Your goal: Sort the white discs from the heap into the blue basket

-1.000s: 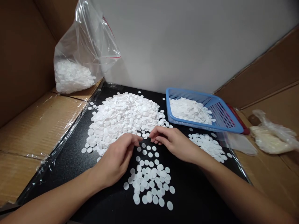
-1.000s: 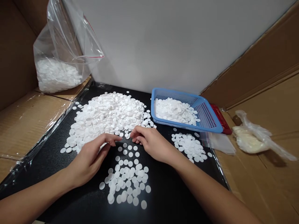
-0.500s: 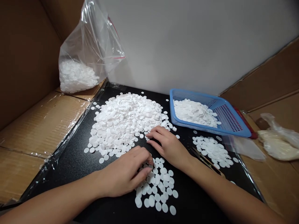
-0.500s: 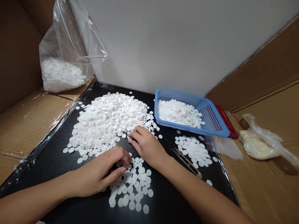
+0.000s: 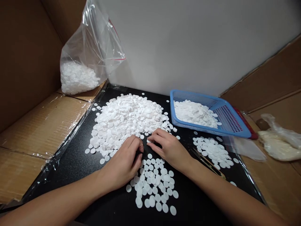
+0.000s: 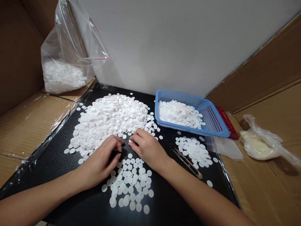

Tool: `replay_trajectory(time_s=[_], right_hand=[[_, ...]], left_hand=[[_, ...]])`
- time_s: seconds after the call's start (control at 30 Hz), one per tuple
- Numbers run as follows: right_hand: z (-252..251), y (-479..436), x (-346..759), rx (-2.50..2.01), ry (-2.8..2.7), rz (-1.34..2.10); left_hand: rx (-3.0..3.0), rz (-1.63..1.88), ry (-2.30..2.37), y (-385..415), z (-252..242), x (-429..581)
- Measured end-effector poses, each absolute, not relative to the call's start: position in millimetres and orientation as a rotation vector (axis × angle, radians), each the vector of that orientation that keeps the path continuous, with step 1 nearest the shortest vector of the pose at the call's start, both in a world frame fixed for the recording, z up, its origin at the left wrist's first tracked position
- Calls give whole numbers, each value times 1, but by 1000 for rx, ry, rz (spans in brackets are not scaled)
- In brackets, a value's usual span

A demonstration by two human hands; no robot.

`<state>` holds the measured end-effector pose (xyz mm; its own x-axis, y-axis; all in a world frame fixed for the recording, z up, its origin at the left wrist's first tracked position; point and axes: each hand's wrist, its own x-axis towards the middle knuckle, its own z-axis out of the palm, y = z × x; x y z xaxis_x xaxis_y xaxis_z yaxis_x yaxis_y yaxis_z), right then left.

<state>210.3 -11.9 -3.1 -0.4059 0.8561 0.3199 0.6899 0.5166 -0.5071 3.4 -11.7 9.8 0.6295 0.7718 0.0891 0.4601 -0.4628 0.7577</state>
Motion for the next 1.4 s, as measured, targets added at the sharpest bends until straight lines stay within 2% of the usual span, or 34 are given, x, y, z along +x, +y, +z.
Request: replay_trajectory(time_s=[0.13,0.23,0.4,0.77,1.0,1.27,1.4], right_hand=[[-5,-19,204,-1159,-2227,350],[-2,-24,202,-1177,-2169,500],[6,-26,203,-1331,-2003,781],[17,-14,231,-1768,-1870,1136],[10,-12,229,-1531,-2028,866],[8,-11,226,-1557,-1936,944],[9,-12,227,-1526,-2004,834]], left_hand=[[2079,603,954,-10,7,3],[2051,603,952,-8,5,2],[2046,573,948,-8,3,1],[2209,459,896,-11,11,2],[2468,470,834,-13,-1,2],[2466,491,826,-13,1,2],[2444,477,833,-12,3,2]])
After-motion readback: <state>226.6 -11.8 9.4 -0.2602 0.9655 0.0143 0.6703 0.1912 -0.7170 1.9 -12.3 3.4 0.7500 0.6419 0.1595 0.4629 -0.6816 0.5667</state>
